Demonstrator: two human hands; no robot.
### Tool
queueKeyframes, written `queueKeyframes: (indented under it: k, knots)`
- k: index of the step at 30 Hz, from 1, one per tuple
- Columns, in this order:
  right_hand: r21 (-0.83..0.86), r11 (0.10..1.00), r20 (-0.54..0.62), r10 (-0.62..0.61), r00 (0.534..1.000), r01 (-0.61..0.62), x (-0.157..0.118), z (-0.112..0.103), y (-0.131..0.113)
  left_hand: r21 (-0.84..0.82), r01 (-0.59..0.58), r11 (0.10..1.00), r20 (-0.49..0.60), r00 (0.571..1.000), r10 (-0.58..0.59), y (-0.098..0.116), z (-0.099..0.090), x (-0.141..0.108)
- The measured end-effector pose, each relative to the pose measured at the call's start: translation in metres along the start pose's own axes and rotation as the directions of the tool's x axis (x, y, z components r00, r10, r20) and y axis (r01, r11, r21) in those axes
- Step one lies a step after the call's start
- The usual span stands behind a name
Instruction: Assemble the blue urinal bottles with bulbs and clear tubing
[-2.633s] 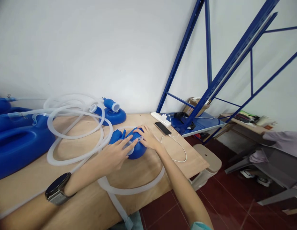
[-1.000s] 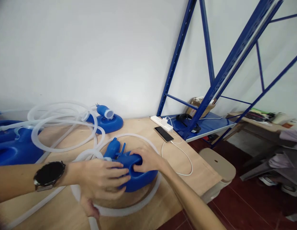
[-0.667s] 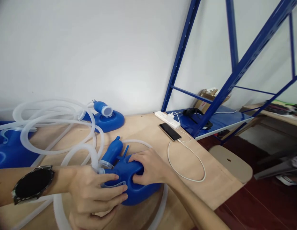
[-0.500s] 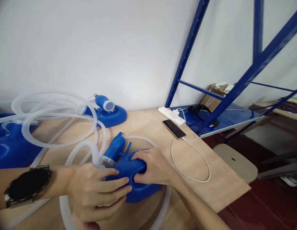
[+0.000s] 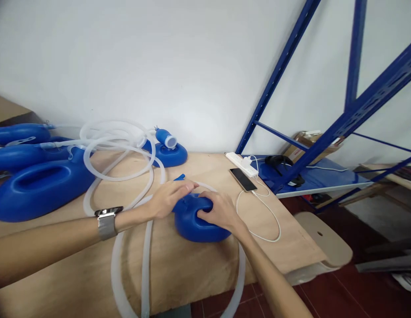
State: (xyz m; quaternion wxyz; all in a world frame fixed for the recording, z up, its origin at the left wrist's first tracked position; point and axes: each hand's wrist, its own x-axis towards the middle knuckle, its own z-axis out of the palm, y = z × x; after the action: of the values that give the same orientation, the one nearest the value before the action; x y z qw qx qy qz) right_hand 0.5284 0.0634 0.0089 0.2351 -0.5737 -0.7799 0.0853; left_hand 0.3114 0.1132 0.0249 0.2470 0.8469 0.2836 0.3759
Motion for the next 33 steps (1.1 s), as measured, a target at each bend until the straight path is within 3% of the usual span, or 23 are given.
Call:
queueKeyframes:
  k: [4, 7, 9, 10, 11, 12, 16, 19, 24, 28, 30, 33]
  knots:
    - [-0.049, 0.998, -0.007, 0.036, 0.999, -0.036, 0.003, -0.002, 0.002, -0.033, -0.096, 0.995, -0.095, 0.991, 0.092, -0.013, -0.002, 0.006]
    - [-0.044, 0.998, -0.028, 0.038, 0.999, -0.040, 0.002, -0.002, 0.003, 0.017, -0.230, 0.973, -0.163, 0.960, 0.229, -0.019, -0.012, -0.017]
    - [-0.054, 0.998, -0.039, 0.025, 0.999, -0.027, 0.001, -0.001, 0.004, 0.110, -0.365, 0.925, -0.149, 0.914, 0.378, -0.026, -0.018, -0.041]
    - [-0.062, 0.998, -0.046, 0.015, 0.999, -0.018, 0.000, 0.000, 0.004, 0.198, -0.459, 0.866, -0.102, 0.869, 0.484, -0.030, -0.020, -0.053]
    - [-0.072, 0.997, -0.054, 0.007, 0.999, -0.010, -0.001, 0.001, 0.005, 0.267, -0.516, 0.814, -0.066, 0.833, 0.550, -0.034, -0.022, -0.064]
    - [-0.083, 0.996, -0.061, 0.001, 0.998, -0.006, -0.001, 0.001, 0.005, 0.317, -0.519, 0.794, -0.065, 0.823, 0.564, -0.037, -0.023, -0.074]
    - [-0.109, 0.994, -0.074, 0.005, 0.997, -0.013, -0.001, 0.002, 0.005, 0.375, -0.306, 0.875, -0.148, 0.912, 0.383, -0.039, -0.022, -0.091]
    - [-0.116, 0.993, -0.064, 0.014, 0.998, -0.021, 0.000, 0.000, 0.004, 0.297, -0.163, 0.941, -0.119, 0.971, 0.206, -0.027, -0.018, -0.090]
    - [-0.088, 0.996, -0.046, 0.011, 0.999, -0.015, -0.001, -0.001, -0.001, 0.245, 0.092, 0.965, -0.005, 0.996, -0.094, -0.016, -0.016, -0.080]
    - [-0.053, 0.998, -0.025, -0.045, 0.999, 0.044, -0.004, 0.002, -0.005, 0.082, 0.042, 0.996, 0.075, 0.996, -0.048, -0.025, -0.017, -0.066]
    - [-0.045, 0.997, -0.011, -0.065, 0.998, 0.065, -0.005, 0.003, -0.007, -0.041, 0.021, 0.999, 0.004, 1.000, -0.021, -0.029, -0.012, -0.064]
    - [-0.025, 0.993, 0.018, -0.112, 0.994, 0.113, -0.006, 0.004, -0.010, -0.120, -0.018, 0.993, -0.205, 0.979, -0.008, -0.031, 0.003, -0.066]
